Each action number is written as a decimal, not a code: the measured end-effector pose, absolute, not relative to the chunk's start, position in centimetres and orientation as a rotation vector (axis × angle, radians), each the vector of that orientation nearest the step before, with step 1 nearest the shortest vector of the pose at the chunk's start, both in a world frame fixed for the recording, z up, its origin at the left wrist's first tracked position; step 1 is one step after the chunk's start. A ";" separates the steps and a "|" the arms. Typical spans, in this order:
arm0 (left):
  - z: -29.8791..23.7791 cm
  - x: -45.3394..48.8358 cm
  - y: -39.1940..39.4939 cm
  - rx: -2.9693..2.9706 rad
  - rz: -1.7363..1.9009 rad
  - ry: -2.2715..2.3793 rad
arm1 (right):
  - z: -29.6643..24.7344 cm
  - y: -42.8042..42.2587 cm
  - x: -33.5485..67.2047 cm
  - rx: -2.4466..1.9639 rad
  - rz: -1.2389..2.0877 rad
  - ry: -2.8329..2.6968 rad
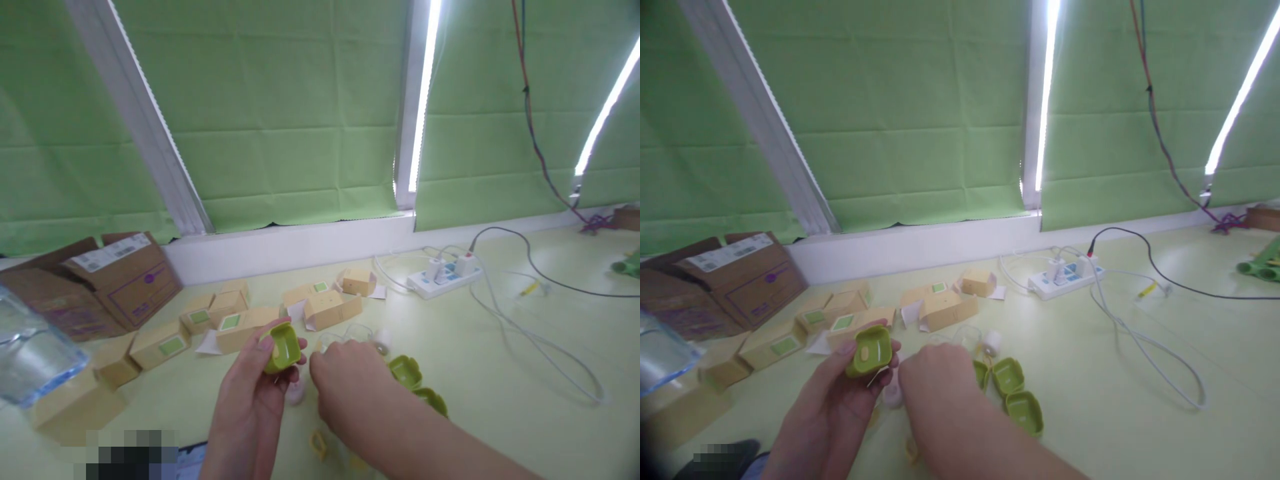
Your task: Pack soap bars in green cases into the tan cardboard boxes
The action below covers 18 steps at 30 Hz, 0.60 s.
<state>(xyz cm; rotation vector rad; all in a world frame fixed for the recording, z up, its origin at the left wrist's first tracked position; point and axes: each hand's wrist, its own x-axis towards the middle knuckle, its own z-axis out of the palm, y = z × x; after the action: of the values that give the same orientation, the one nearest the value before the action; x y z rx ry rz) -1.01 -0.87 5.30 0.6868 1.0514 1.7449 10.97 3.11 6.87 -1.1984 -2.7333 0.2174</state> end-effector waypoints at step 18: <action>3.0 1.2 -1.5 0.992 1.336 1.042 | 0.9 2.4 18.9 -0.569 1.522 -1.426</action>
<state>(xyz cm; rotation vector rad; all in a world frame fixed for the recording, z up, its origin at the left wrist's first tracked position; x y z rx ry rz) 1.24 -1.50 2.97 0.9917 1.0425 1.3357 18.94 2.36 0.94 -0.5689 -1.4255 1.5223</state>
